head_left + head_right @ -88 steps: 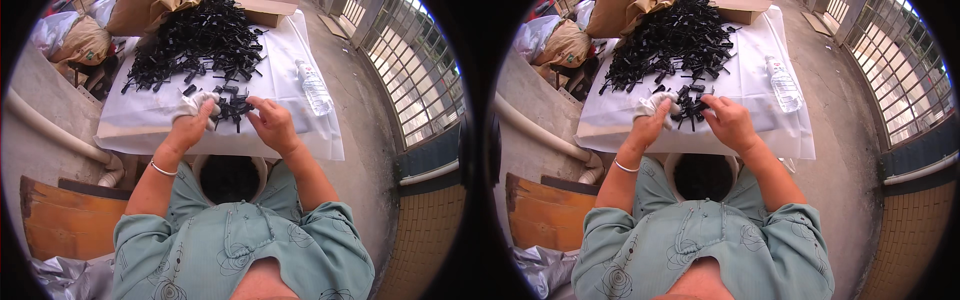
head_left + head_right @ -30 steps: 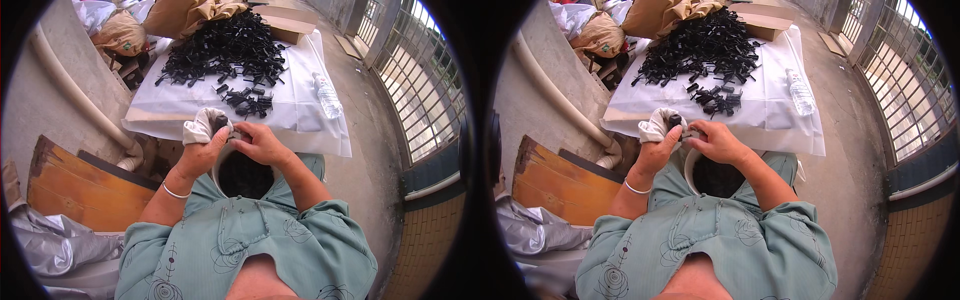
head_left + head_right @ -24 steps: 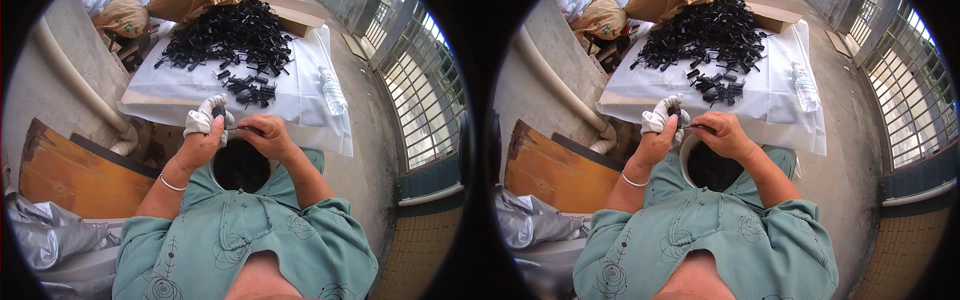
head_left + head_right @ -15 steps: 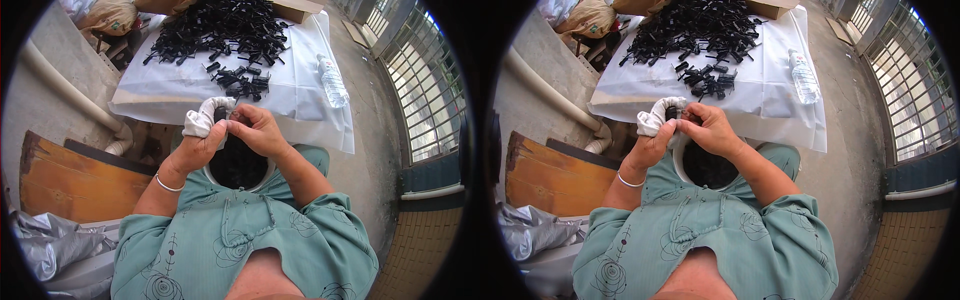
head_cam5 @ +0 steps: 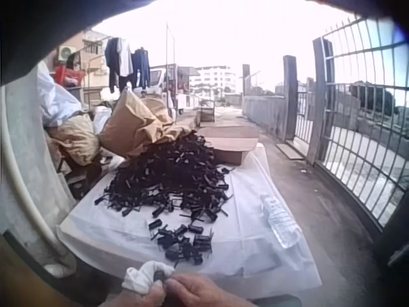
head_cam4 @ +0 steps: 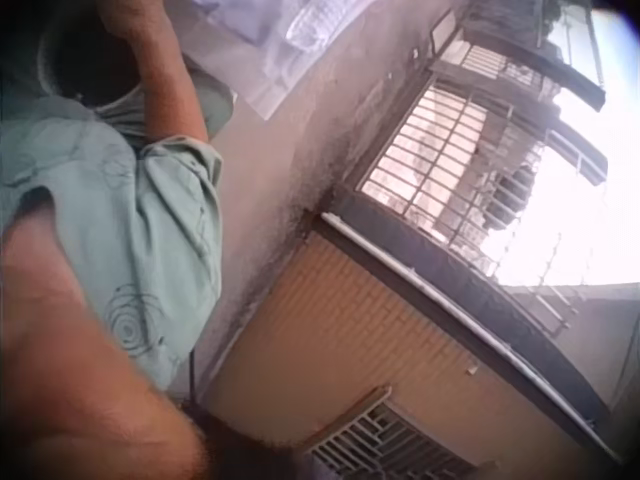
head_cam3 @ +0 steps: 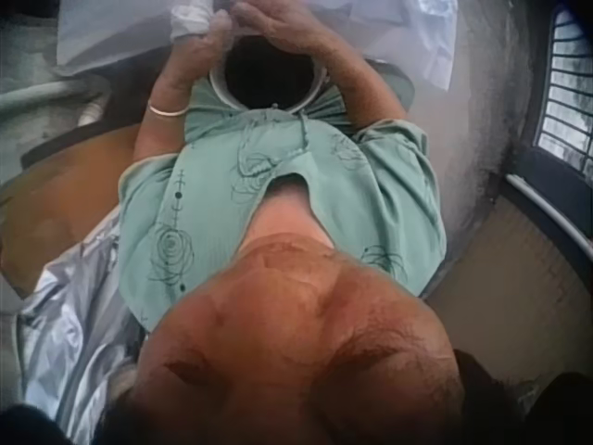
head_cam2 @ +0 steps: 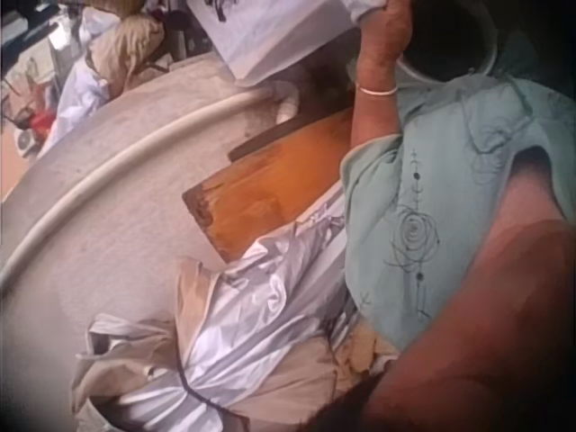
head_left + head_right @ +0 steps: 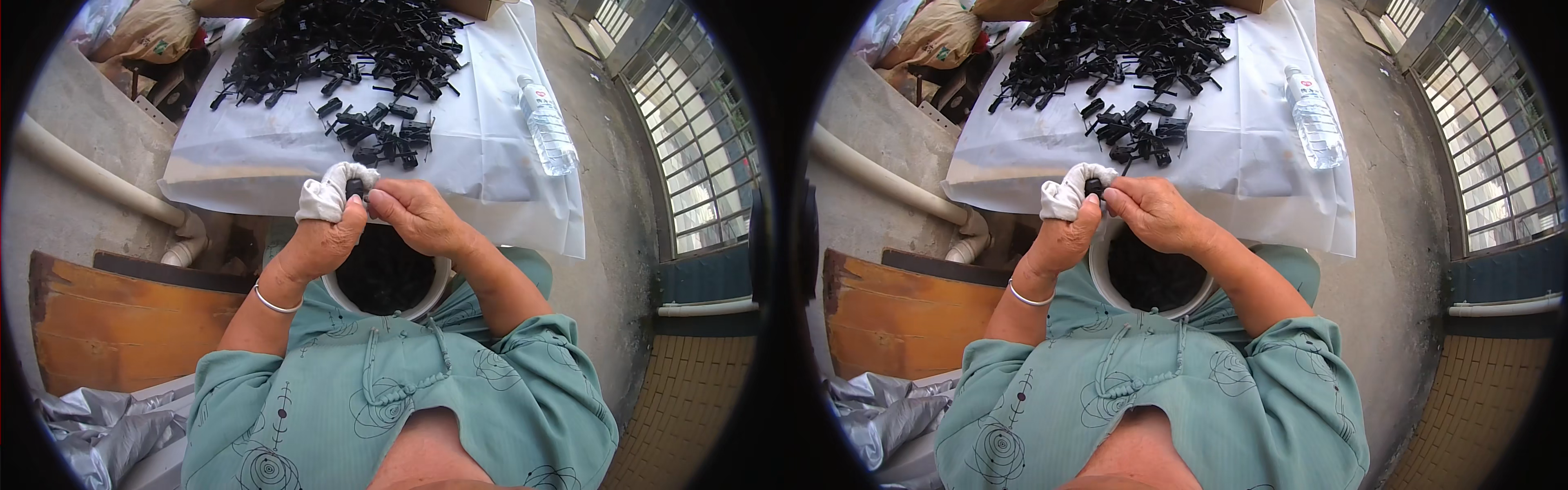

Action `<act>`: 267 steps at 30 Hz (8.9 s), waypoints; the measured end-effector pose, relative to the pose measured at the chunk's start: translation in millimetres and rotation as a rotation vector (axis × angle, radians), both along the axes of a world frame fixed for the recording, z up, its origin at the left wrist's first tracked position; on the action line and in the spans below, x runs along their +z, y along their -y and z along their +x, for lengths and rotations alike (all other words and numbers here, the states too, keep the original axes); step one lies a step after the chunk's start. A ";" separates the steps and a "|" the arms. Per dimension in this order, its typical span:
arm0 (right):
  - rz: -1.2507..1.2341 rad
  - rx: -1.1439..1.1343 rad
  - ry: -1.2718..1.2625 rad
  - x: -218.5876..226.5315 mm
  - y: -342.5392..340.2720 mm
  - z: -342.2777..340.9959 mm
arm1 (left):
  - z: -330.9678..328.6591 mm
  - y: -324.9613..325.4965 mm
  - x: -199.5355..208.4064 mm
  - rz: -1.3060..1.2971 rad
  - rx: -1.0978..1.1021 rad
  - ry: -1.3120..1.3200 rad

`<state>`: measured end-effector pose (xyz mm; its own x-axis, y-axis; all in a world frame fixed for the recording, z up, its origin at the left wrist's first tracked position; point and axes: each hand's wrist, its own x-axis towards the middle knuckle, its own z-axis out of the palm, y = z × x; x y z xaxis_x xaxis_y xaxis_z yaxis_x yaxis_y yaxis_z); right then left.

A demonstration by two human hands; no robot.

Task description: Wiping small black plastic components with a white cloth at a workstation.

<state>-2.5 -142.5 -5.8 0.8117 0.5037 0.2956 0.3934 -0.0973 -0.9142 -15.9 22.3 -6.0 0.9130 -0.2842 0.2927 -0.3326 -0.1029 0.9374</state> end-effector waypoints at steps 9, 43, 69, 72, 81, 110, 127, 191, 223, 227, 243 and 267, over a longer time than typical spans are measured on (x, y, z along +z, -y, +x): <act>0.006 -0.121 -0.071 -31.1 -6.9 -4.4 | -6.3 5.7 -11.4 0.353 0.071 0.166; -0.036 -0.256 0.307 -12.2 14.0 5.2 | 17.4 7.6 -18.8 -0.128 0.020 -0.356; 0.108 -0.169 -0.275 -55.8 -11.9 4.1 | 1.1 9.8 -29.2 0.456 0.241 0.282; 0.126 -0.114 -0.243 -55.4 -9.7 4.2 | -0.2 8.5 -31.4 0.230 0.221 0.125; 0.191 -0.168 -0.332 -71.8 -20.7 5.7 | 1.3 10.3 -34.5 0.423 0.257 0.354; 0.137 -0.234 0.111 -39.9 -1.3 7.1 | -1.8 -3.3 -16.6 -0.021 -0.030 -0.333; 0.038 -0.171 -0.079 -56.8 -17.6 0.5 | 0.6 10.1 -28.0 0.280 0.143 0.118; -0.020 -0.378 0.109 -33.5 1.7 13.5 | 10.0 3.6 -20.8 -0.239 -0.163 -0.345; -0.333 -0.069 -0.031 -40.3 19.1 14.2 | 11.1 -2.6 -28.5 -0.329 -0.021 -0.416; -0.102 -0.183 0.209 -48.6 18.7 16.2 | 11.2 2.0 -31.3 -0.230 -0.001 -0.365; -0.018 -0.167 0.037 -40.4 5.0 9.6 | 8.5 18.1 -25.9 0.235 0.080 0.101; -0.632 -0.399 0.665 -40.0 26.9 26.4 | 41.0 20.2 -28.9 0.552 0.325 0.450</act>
